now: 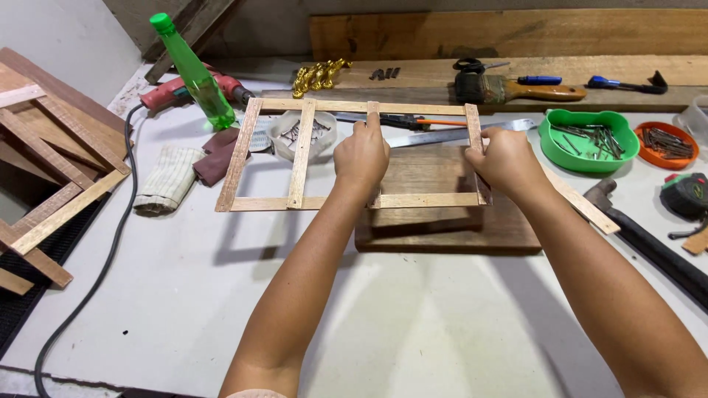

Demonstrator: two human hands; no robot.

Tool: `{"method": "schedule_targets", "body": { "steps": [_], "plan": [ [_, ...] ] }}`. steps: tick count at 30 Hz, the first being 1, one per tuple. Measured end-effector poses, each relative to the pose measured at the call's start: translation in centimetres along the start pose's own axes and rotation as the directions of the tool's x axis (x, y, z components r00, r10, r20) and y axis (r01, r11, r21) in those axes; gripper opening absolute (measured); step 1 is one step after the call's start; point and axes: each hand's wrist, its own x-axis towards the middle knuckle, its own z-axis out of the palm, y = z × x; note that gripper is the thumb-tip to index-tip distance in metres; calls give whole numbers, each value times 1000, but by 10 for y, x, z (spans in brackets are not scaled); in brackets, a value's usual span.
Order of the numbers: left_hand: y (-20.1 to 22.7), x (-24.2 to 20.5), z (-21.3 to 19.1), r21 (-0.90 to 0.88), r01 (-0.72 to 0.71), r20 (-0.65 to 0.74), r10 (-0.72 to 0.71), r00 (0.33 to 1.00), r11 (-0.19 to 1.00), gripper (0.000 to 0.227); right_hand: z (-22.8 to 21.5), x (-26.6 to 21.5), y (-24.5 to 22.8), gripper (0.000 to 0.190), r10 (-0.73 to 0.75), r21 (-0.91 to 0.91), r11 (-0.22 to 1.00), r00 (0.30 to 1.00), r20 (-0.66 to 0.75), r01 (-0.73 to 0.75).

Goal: Measuring, sanding, and assembling small wooden frame pieces with a hammer and nails.

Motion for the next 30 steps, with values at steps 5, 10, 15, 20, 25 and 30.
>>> {"method": "schedule_targets", "body": {
  "steps": [5,10,15,20,25,30],
  "plan": [
    [-35,54,15,46,18,-34,-16,999,999,43,31,81,5,49,-176,-24,984,979,-98,175],
    [-49,92,34,15,45,-49,-44,998,999,44,45,130,-6,51,-79,-62,995,997,-23,77],
    [-61,107,69,36,37,-11,-37,999,999,41,72,147,10,52,-78,-1,997,996,-36,78],
    [-62,100,70,29,56,29,-57,998,998,53,79,141,9,53,-44,-34,998,999,-8,44],
    [-49,97,67,96,34,-41,-30,999,995,37,61,132,7,59,-75,-60,995,997,29,76],
    [11,88,49,-65,-129,-153,118,981,989,43,19,114,27,55,-62,-89,994,998,17,63]
  ]
}}
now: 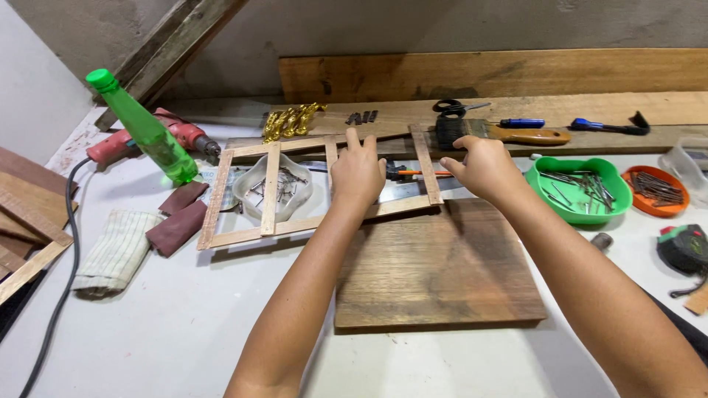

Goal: Measuring, sanding, and assembling small wooden frame pieces with a hammer and nails.

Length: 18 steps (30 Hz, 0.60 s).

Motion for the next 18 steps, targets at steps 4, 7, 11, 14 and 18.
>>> {"method": "schedule_targets", "body": {
  "steps": [4,7,11,14,18],
  "plan": [
    [69,-7,11,-150,-95,87,109,990,984,36,-42,-35,30,52,16,-19,1000,998,-60,-17],
    [122,-20,26,-271,-189,125,230,965,944,26,-68,-65,58,48,40,-31,999,998,-52,-42],
    [183,-46,47,-349,-305,176,382,907,886,28,-94,-112,89,42,96,-97,991,995,18,-93],
    [213,-67,67,-352,-384,245,480,842,854,31,-99,-145,105,43,131,-85,989,989,71,-125],
    [237,-88,71,-410,-388,286,521,804,825,39,-90,-178,125,51,136,29,989,974,181,-143]
  ]
}}
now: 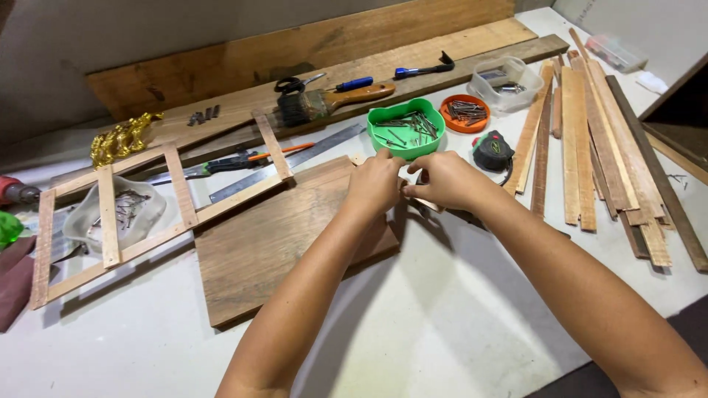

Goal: Measuring, sanding, and assembling small wooden frame pieces with a hammer and nails.

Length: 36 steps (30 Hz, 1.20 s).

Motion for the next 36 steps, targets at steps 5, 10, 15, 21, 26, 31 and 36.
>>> {"method": "schedule_targets", "body": {
  "steps": [5,10,15,21,26,31,36],
  "plan": [
    [-11,-6,23,142,-77,-8,79,997,987,19,8,-24,0,41,-40,-163,986,998,-42,32],
    [-6,-9,6,167,-142,-88,159,983,976,13,-16,-40,-20,33,55,-174,982,993,-105,-72],
    [9,-19,-22,59,-243,-305,249,919,968,20,-36,-48,-12,37,30,-78,996,989,-145,-42],
    [-9,-73,-93,160,-113,-130,134,982,981,14,-23,-39,-52,36,-167,-1,986,984,-67,167],
    [-38,-132,-124,143,27,-108,-11,994,989,24,20,-21,-87,33,-416,-65,908,908,-42,413],
    [-64,-175,-133,109,127,-173,-107,979,986,31,50,-12,-118,34,-477,-32,879,879,-16,476],
    [-91,-202,-124,33,135,-179,-127,976,990,31,71,-8,-128,32,-463,1,887,886,17,463]
  ]
}}
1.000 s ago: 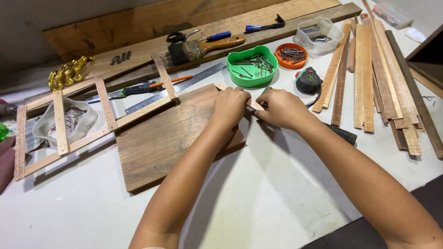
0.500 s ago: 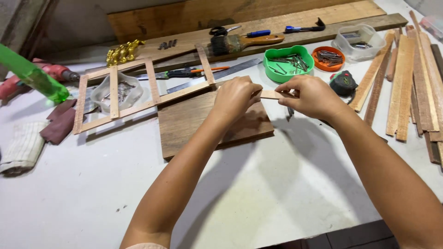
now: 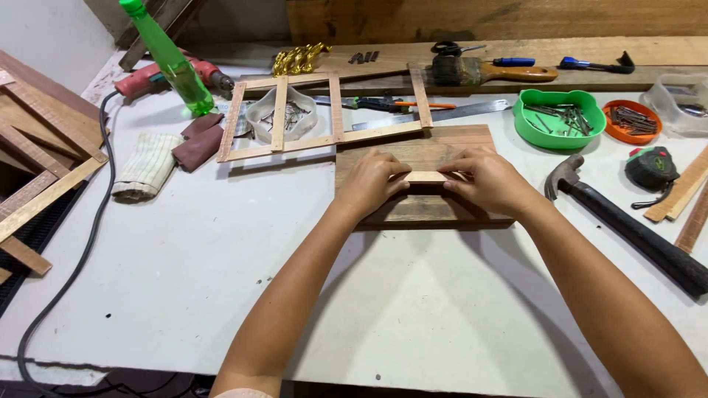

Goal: Measuring, sanding, and assembling small wooden frame pieces with a hammer and nails.

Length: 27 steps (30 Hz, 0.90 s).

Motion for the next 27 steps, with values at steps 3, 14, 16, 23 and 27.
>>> {"method": "schedule_targets", "body": {
  "steps": [3,14,16,23,27],
  "plan": [
    [-6,-12,0,-21,130,84,-128,988,991,29,27,-2,19,33,-57,3,998,998,-18,57],
    [-8,-16,-17,-2,169,91,-168,982,986,32,8,25,-13,43,55,56,996,989,139,-64],
    [-13,-19,-31,5,128,21,-128,992,992,33,5,37,-30,40,-39,49,998,996,82,35],
    [-50,-44,-115,127,123,-197,-96,976,984,28,14,100,-109,30,-333,177,917,930,-156,358],
    [-91,-70,-159,180,204,-261,-153,953,962,16,40,149,-160,27,-460,218,838,862,-212,501]
  ]
}}
